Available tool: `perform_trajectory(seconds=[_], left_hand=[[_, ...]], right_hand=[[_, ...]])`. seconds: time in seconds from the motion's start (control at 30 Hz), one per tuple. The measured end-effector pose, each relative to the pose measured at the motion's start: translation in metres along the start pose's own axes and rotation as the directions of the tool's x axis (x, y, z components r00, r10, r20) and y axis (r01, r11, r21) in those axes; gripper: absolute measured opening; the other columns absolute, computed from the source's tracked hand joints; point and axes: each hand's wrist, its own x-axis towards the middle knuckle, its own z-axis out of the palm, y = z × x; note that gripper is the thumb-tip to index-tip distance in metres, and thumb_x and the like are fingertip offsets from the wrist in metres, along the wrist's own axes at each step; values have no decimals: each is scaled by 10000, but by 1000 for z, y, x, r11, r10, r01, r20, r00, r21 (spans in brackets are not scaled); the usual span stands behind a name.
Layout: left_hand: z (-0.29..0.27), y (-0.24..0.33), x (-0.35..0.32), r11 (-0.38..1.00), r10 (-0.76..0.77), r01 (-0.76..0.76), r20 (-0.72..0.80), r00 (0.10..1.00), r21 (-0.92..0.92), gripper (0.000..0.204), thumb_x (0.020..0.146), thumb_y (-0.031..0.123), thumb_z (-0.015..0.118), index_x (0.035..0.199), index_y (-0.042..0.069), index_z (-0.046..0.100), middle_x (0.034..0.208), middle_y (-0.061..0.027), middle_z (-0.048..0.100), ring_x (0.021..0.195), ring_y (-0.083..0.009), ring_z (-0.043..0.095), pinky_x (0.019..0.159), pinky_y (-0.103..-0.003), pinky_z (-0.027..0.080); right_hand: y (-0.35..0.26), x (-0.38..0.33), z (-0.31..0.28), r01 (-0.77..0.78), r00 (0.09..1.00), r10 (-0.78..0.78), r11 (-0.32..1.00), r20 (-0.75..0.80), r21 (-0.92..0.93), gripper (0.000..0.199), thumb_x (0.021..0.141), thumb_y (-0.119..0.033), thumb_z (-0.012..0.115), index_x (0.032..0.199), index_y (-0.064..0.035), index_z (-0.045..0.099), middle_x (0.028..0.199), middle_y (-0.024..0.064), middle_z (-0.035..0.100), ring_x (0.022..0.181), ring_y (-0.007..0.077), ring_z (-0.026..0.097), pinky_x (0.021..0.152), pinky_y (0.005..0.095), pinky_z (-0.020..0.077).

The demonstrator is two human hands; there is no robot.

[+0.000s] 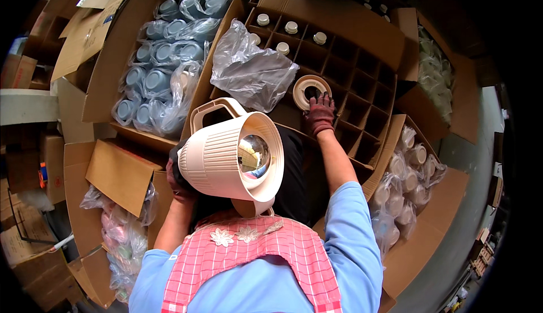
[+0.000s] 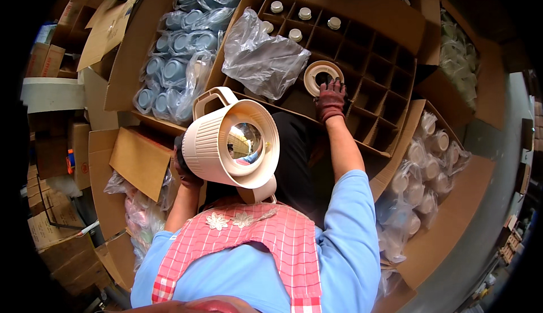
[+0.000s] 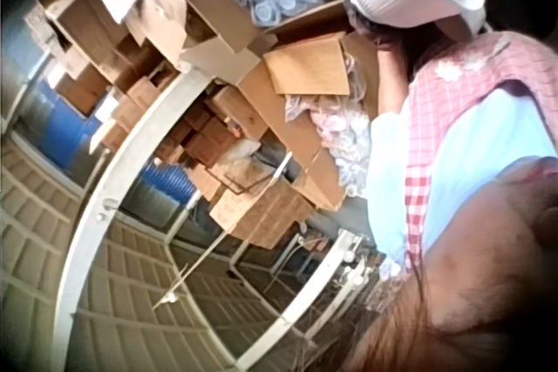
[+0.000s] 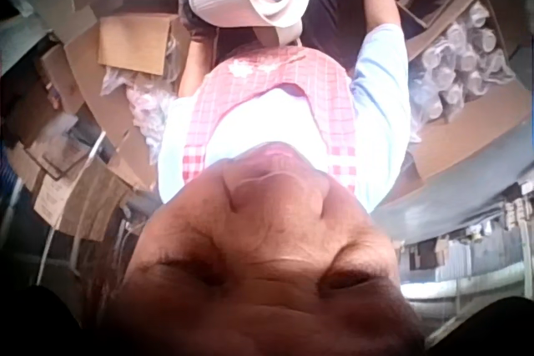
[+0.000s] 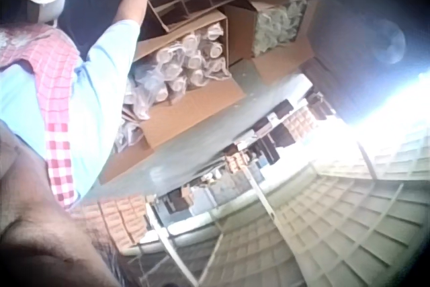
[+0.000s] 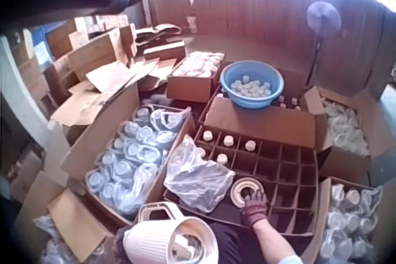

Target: The person assembles thermos flasks by inserting metal inner liners into plastic outer shells and securing the lids. They handle beige and light blue thermos units, placing the finished products into plastic bags and cardboard boxes.

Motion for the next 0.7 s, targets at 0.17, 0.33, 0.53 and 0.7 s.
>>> perform_trajectory(seconds=[0.17, 0.33, 0.53, 0.7], left_hand=[[-12, -22, -8, 980, 94, -91, -7, 996, 176, 434, 955, 300, 346, 1266, 20, 458, 1235, -134, 545, 1124, -250, 522, 1012, -360, 359], [-26, -70, -12, 993, 45, -40, -44, 998, 108, 446, 973, 346, 316, 1281, 57, 460, 1257, -115, 528, 1180, -243, 477, 1015, -371, 352], [-14, -43, 6, 967, 156, -166, 64, 986, 192, 436, 978, 358, 299, 1199, 56, 522, 1126, -94, 588, 1068, -255, 538, 923, -355, 406], [2, 5, 9, 920, 231, -224, 19, 973, 322, 316, 976, 218, 367, 1157, 27, 540, 1030, -84, 625, 923, -205, 601, 824, -292, 469]], right_hand=[[-4, -12, -43, -48, 980, 179, 616, -81, 786, 511, 704, -284, 748, 1132, -65, 574, 1152, 145, 583, 1068, 253, 543, 936, 384, 408], [-22, -85, -157, 130, 991, 57, -234, -120, 964, 482, 681, -289, 765, 1013, 2, 571, 962, 47, 593, 811, 138, 558, 754, 268, 460], [-39, -140, -204, 475, 870, -119, -59, -478, 878, 796, 541, -466, 850, 1093, 1, 517, 988, 60, 586, 901, 145, 574, 797, 289, 454], [-51, -149, -216, 644, 762, -241, 191, -601, 741, 733, 565, -523, 825, 997, -8, 534, 938, 116, 579, 895, 235, 558, 800, 344, 443]])
